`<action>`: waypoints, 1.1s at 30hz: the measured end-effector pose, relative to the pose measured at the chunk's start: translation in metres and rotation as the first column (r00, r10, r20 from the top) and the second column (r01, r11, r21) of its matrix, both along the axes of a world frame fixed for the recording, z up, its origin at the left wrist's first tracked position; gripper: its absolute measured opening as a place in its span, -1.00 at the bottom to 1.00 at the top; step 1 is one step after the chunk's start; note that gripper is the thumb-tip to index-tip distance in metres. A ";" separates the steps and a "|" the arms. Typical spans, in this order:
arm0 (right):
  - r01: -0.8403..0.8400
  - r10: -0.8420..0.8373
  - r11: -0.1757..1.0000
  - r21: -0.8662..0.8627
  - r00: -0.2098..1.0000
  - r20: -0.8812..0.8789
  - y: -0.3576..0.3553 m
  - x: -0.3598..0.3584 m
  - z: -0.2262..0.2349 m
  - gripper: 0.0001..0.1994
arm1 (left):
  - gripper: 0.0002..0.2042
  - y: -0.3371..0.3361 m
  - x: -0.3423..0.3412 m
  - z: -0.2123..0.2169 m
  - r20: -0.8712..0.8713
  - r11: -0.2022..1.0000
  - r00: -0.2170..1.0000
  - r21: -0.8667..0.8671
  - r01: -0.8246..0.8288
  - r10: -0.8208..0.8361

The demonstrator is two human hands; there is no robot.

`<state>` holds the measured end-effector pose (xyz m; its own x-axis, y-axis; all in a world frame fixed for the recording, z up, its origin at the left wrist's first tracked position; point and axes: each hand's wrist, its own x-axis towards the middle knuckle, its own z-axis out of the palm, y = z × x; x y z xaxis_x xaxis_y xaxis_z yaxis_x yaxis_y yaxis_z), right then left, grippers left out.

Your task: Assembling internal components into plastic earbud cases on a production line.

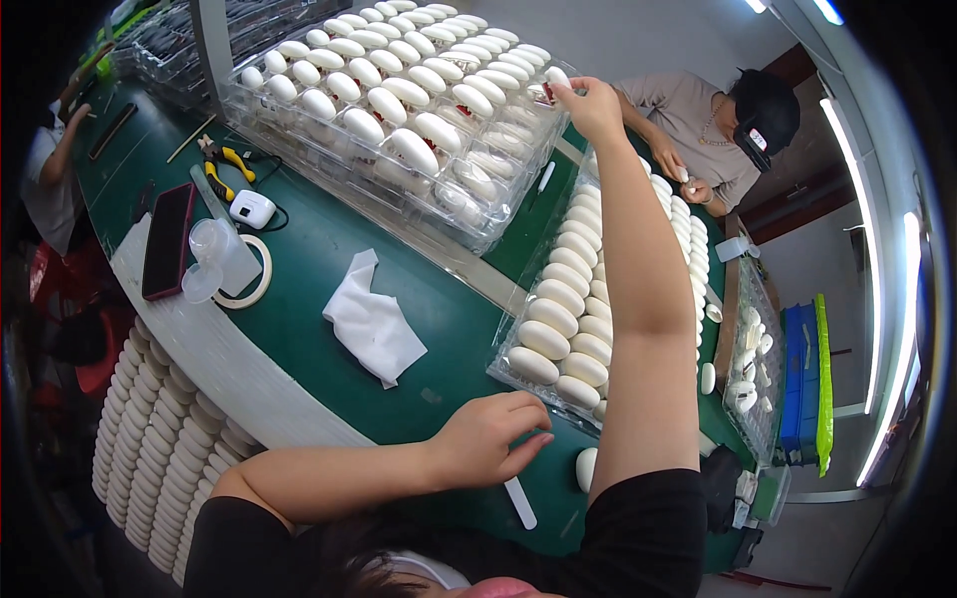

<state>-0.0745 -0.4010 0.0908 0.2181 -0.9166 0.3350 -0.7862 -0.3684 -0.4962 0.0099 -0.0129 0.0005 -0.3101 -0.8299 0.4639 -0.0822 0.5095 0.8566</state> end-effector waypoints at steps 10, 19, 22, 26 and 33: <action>-0.417 0.079 0.819 0.394 0.762 0.642 0.324 -0.078 -0.019 -0.68 | -0.45 -0.005 0.004 0.014 -0.597 0.672 0.795 0.633 0.385 0.106; -0.357 0.056 0.898 0.257 0.672 0.738 0.422 -0.123 -0.046 -0.68 | -0.77 0.018 -0.009 0.014 -0.439 0.706 0.885 0.577 0.410 -0.155; -0.267 -0.080 0.911 0.314 0.632 0.771 0.438 -0.124 -0.050 -0.72 | -0.72 0.023 -0.012 0.011 -0.378 0.723 0.899 0.554 0.413 -0.223; -0.241 -0.011 0.949 0.205 0.621 0.783 0.444 -0.129 -0.049 -0.74 | -0.68 0.029 -0.014 0.004 -0.307 0.808 0.910 0.438 0.394 -0.278; -0.203 0.093 0.976 0.082 0.722 0.686 0.455 -0.134 -0.046 -0.75 | -0.66 0.027 -0.008 0.009 -0.090 0.914 0.933 0.189 0.360 -0.349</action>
